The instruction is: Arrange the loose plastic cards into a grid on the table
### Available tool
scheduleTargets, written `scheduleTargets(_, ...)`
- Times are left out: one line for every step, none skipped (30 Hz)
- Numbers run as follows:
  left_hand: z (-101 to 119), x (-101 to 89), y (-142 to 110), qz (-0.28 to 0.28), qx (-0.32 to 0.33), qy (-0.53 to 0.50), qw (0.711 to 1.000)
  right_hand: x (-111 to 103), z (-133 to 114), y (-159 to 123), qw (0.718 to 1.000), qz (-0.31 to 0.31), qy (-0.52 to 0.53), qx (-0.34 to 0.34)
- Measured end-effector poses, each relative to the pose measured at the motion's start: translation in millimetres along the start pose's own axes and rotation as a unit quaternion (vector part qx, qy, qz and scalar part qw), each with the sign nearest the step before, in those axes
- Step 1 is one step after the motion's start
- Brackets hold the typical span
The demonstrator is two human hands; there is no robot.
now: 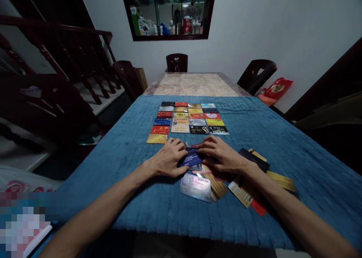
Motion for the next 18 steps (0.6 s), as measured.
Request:
scheduleTargets(0, -0.2, 0, -0.001, 0.001, -0.005, 1.0, 0, 0, 0, 1.0, 0.002, -0.001, -0.003)
scheduleTargets(-1, -0.5, 0, -0.001, 0.002, -0.009, 1.0, -1, 0, -1, 1.0, 0.004, -0.002, -0.005)
scheduleTargets(-1, -0.9, 0, 0.0, 0.005, -0.014, 1.0, -1, 0, -1, 1.0, 0.007, -0.003, -0.006)
scheduleTargets(-1, -1.6, 0, 0.003, 0.007, -0.018, 1.0, -2, 0, -1, 1.0, 0.01, -0.006, -0.008)
scheduleTargets(-1, -2.6, 0, 0.008, 0.01, -0.022, 1.0, -3, 0, -1, 1.0, 0.015, -0.011, -0.009)
scheduleTargets(-1, -4.0, 0, 0.016, 0.015, -0.024, 0.999, -4, 0, -1, 1.0, 0.02, -0.016, -0.011)
scheduleTargets(-1, -5.5, 0, 0.025, 0.019, -0.026, 0.999, -5, -1, -1, 0.999, 0.026, -0.022, -0.013)
scheduleTargets(-1, -7.1, -1, 0.035, 0.025, -0.028, 0.999, -6, -2, -1, 0.999, 0.032, -0.026, -0.014)
scheduleTargets(-1, -8.5, -1, 0.043, 0.031, -0.029, 0.998, -7, -2, 0, 0.999, 0.038, -0.031, -0.014)
scheduleTargets(-1, -9.7, -1, 0.05, 0.036, -0.032, 0.998, -7, -2, -1, 0.998, 0.045, -0.035, -0.014)
scheduleTargets(-1, -10.8, -1, 0.056, 0.041, -0.035, 0.997, -8, -2, -1, 0.998, 0.052, -0.039, -0.013)
scheduleTargets(-1, -11.7, -1, 0.06, 0.044, -0.037, 0.997, -8, -2, -1, 0.997, 0.062, -0.043, -0.012)
scheduleTargets(-1, -12.6, -1, 0.065, 0.046, -0.039, 0.996, -8, -1, -1, 0.996, 0.072, -0.048, -0.009)
scheduleTargets(-2, -13.6, -1, 0.071, 0.047, -0.041, 0.996, -8, 0, -2, 0.995, 0.082, -0.052, -0.005)
scheduleTargets(-2, -14.4, -1, 0.076, 0.048, -0.041, 0.995, -7, 2, -2, 0.994, 0.092, -0.055, 0.001)
scheduleTargets(-3, -15.1, -1, 0.081, 0.048, -0.041, 0.995, -7, 3, -2, 0.993, 0.1, -0.058, 0.008)
scheduleTargets(-4, -15.6, 0, 0.086, 0.048, -0.04, 0.994, -6, 5, -3, 0.992, 0.107, -0.06, 0.014)
scheduleTargets(-5, -15.9, 0, 0.09, 0.048, -0.039, 0.994, -5, 7, -3, 0.992, 0.113, -0.061, 0.019)
Point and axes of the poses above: each hand's wrist, its own y-axis towards the middle knuckle, its own x-axis out of the palm, z = x × y, the point moved 7 cm from there along y, towards the middle knuckle, and after that the axes turned 13 degrees about -x, right-handed, at the moved point
